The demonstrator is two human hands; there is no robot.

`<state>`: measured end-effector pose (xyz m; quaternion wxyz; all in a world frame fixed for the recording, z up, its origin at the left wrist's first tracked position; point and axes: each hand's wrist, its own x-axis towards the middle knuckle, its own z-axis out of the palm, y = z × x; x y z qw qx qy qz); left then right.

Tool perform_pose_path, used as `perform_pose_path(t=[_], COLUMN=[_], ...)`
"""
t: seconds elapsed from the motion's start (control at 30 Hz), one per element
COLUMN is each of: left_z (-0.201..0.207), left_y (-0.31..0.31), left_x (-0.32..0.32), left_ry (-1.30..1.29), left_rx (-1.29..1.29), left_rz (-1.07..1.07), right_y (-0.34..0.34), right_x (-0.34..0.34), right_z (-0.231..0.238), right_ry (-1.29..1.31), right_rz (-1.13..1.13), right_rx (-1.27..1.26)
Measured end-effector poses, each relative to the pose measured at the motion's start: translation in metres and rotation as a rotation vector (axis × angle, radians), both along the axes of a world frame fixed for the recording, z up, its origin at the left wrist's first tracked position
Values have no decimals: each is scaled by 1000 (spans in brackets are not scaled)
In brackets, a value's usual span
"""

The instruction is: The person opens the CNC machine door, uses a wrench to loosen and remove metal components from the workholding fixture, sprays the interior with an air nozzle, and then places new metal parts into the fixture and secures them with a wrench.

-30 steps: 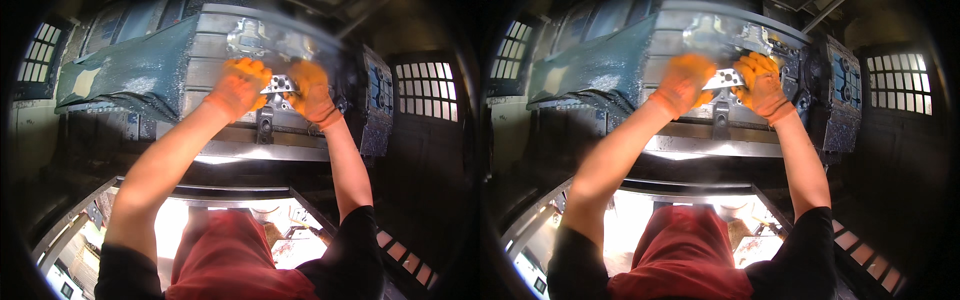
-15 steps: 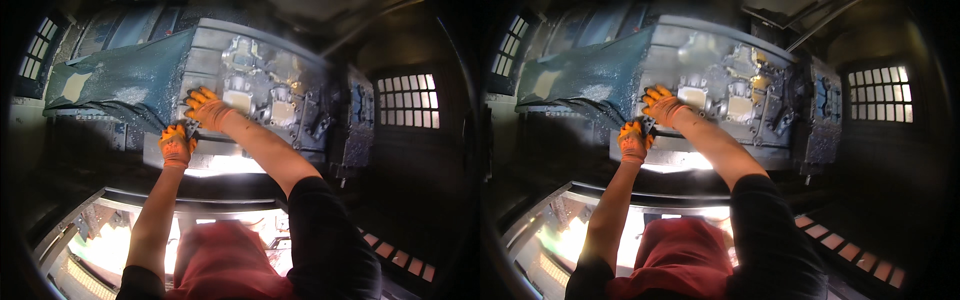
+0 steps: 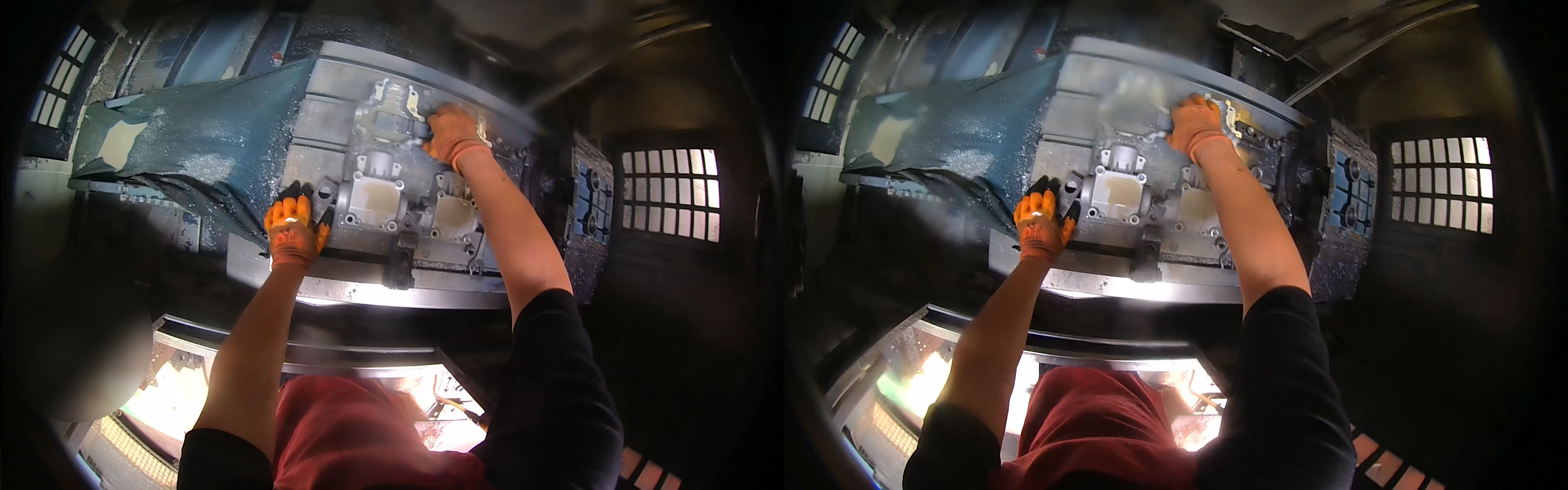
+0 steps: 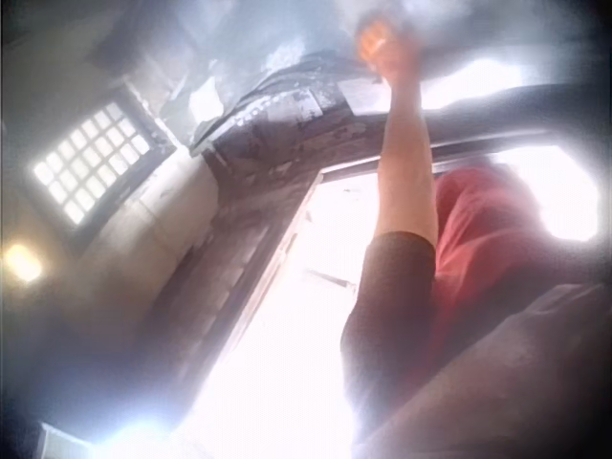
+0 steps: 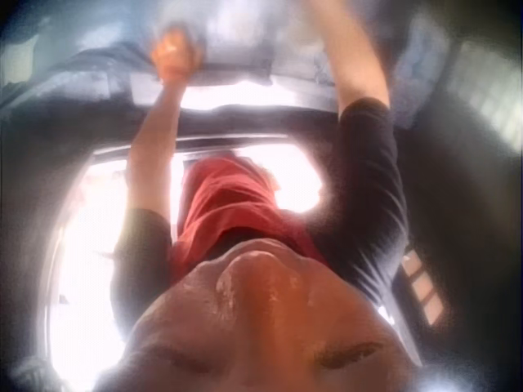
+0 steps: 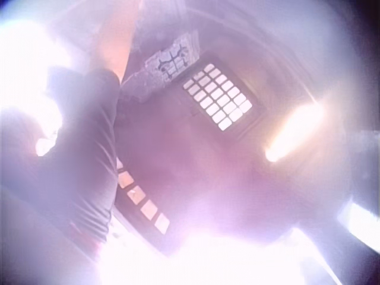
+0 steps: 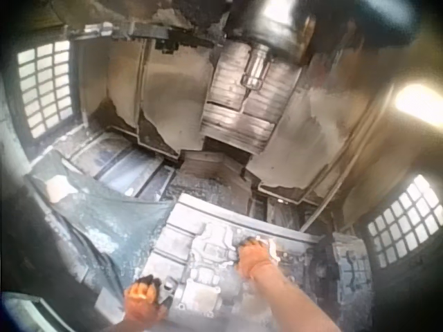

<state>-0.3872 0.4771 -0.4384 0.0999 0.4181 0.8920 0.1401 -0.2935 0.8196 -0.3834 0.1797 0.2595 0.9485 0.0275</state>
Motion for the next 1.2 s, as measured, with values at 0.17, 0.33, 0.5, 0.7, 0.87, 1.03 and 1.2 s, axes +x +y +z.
perform_pose_path(t=[0.17, 0.33, 0.5, 0.7, 0.87, 1.03, 1.2], left_z=[-12, -5, -11, -10, -24, -23, -9], left_y=[-3, -4, 3, 0, -5, -5, 7], left_x=[-3, -4, -6, -11, -7, -5, -1], left_ry=[25, 56, 21, 30, -61, 18, 32], left_rx=[86, 72, 140, 145, -18, 15, 66], left_rz=[34, 28, 18, 18, 17, 51, 28], right_y=[2, -1, -15, -31, -37, -22, -92], right_x=[1, -51, -153, -192, -158, -16, 115], right_z=[34, 110, 30, -20, 25, 79, -1], right_ry=[185, 282, 349, -88, 347, 576, 223], right_rz=[102, 313, 562, 588, 168, -422, -979], right_rx=[8, 32, 49, -62, -141, -289, -195])
